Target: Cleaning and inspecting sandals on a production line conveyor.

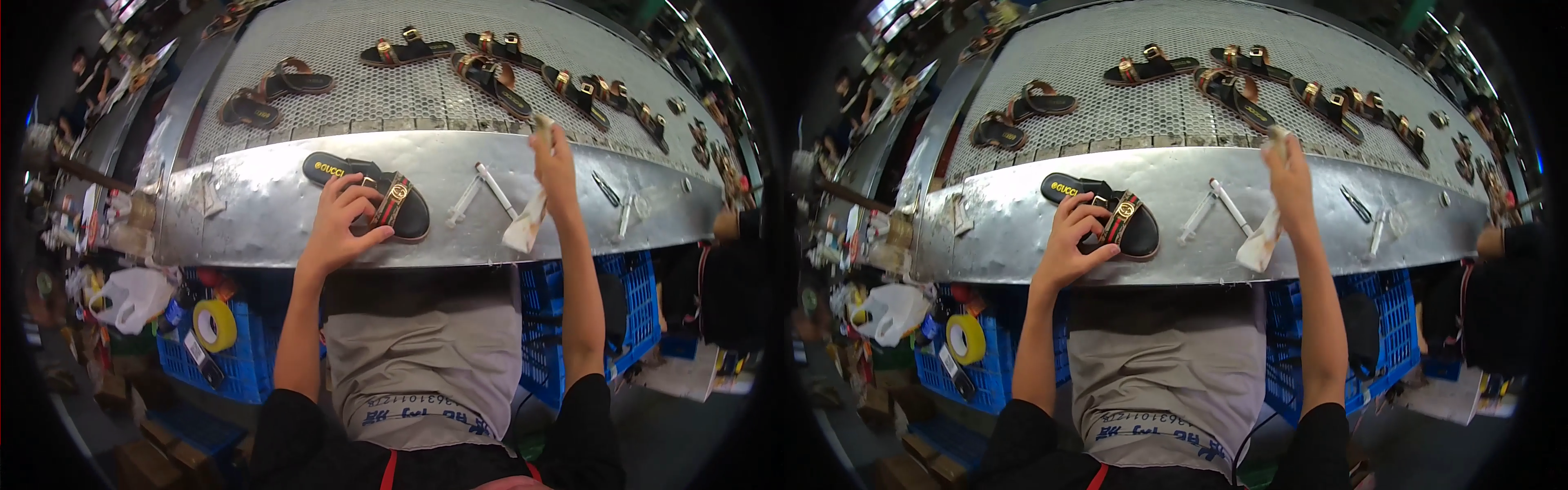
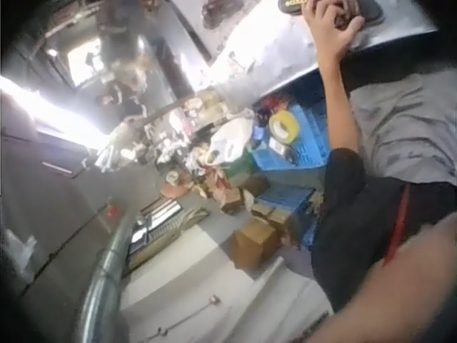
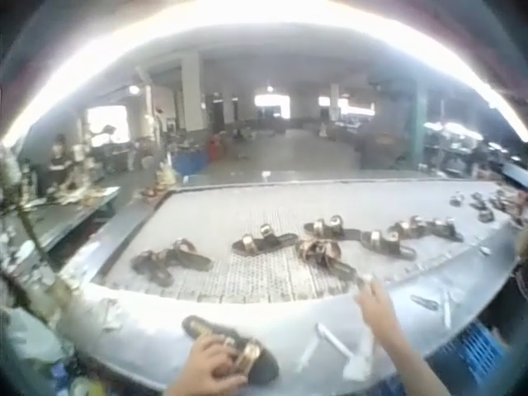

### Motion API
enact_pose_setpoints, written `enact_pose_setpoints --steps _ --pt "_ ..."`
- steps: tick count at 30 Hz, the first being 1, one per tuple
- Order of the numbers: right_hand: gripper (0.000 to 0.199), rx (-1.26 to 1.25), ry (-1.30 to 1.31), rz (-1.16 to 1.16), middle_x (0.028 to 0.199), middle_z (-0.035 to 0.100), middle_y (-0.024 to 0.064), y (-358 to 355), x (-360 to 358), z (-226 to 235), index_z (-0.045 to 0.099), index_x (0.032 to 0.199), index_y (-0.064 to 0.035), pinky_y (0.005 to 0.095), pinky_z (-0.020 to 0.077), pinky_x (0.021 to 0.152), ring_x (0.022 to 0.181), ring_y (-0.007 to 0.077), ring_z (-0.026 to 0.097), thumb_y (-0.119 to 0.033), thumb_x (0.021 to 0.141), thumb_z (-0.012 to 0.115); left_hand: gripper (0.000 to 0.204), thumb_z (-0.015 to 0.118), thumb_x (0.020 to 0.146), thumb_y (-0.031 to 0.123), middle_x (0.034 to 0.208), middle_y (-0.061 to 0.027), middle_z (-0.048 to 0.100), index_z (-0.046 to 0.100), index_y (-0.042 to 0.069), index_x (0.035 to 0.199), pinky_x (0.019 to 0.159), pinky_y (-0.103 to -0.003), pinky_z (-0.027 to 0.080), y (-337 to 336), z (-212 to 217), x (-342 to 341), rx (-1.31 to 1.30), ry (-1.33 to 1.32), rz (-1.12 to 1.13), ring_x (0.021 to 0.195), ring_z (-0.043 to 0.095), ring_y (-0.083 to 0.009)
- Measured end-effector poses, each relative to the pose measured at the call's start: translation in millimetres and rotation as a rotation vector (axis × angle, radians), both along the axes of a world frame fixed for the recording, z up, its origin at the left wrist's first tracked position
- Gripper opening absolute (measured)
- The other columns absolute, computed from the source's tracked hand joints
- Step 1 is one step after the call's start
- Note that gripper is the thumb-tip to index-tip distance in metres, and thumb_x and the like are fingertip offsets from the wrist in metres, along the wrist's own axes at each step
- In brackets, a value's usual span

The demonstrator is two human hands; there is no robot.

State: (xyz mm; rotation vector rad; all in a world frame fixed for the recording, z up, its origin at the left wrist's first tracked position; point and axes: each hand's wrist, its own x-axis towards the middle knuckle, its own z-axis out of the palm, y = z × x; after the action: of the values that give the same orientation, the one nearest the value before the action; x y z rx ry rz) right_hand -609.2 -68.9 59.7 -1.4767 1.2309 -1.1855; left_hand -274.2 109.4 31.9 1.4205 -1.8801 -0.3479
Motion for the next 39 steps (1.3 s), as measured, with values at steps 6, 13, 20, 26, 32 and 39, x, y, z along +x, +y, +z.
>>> enact_pose_setpoints --steps 6,13,20,26,32,39 --pt "0.029 0.014 -0.147 0.035 0.084 0.053 -0.004 -115 -12 -29 0.059 0.126 -0.0078 0.0232 0.0389 0.06 0.07 0.0053 0.046 -0.024 0.101 0.063 0.04 0.091 0.075 0.033 0.118 -0.0005 0.069 0.059 0.01 0.079 0.118 -0.049 0.032 -7 2 -7 -0.003 -0.039 0.007 0.138 0.047 -0.0321" --pt "0.033 -0.392 0.125 0.028 0.101 0.066 0.0172 -111 11 -35 0.06 0.128 -0.0017 0.038 0.0487 0.084 0.089 0.0265 0.062 -0.026 0.105 0.058 0.041 0.092 0.073 0.032 0.118 -0.0003 0.069 0.058 0.01 0.078 0.118 -0.049 0.033 -3 4 -13 0.02 -0.061 0.038 0.138 0.047 -0.0321" --pt "0.034 -0.497 0.303 0.101 0.111 0.068 0.0212 -106 16 -32 0.059 0.132 -0.0011 0.0418 0.0496 0.087 0.099 0.0377 0.066 -0.023 0.106 0.055 0.041 0.091 0.074 0.031 0.119 -0.0033 0.068 0.056 0.01 0.081 0.119 -0.053 0.033 -4 11 -23 -0.041 -0.153 0.062 0.138 0.049 -0.0347" --pt "0.033 -0.526 0.335 0.119 0.11 0.068 0.0227 -103 16 -32 0.06 0.131 -0.0008 0.0435 0.0504 0.086 0.1 0.0405 0.066 -0.023 0.108 0.053 0.036 0.086 0.073 0.017 0.116 -0.0085 0.068 0.052 0.007 0.079 0.112 -0.052 0.041 -3 10 -36 -0.167 -0.3 0.123 0.137 0.051 -0.0382" --pt "0.033 -0.452 0.32 0.114 0.099 0.068 0.0218 -99 10 -31 0.06 0.128 -0.0013 0.0436 0.0502 0.079 0.092 0.0386 0.067 -0.027 0.108 0.054 0.036 0.087 0.074 0.016 0.115 -0.0094 0.069 0.052 0.007 0.08 0.108 -0.051 0.046 -20 36 -37 -0.179 -0.168 0.031 0.134 0.055 -0.0386" --pt "0.043 -0.418 0.387 0.073 0.116 0.068 0.0244 -123 -4 -57 0.059 0.134 -0.0001 0.0442 0.048 0.092 0.106 0.0404 0.065 -0.035 0.109 0.05 0.04 0.082 0.081 0.032 0.139 -0.0127 0.055 0.06 0.006 0.103 0.115 -0.056 0.037 -133 63 -20 -0.538 -0.405 0.029 0.14 0.048 -0.0365"
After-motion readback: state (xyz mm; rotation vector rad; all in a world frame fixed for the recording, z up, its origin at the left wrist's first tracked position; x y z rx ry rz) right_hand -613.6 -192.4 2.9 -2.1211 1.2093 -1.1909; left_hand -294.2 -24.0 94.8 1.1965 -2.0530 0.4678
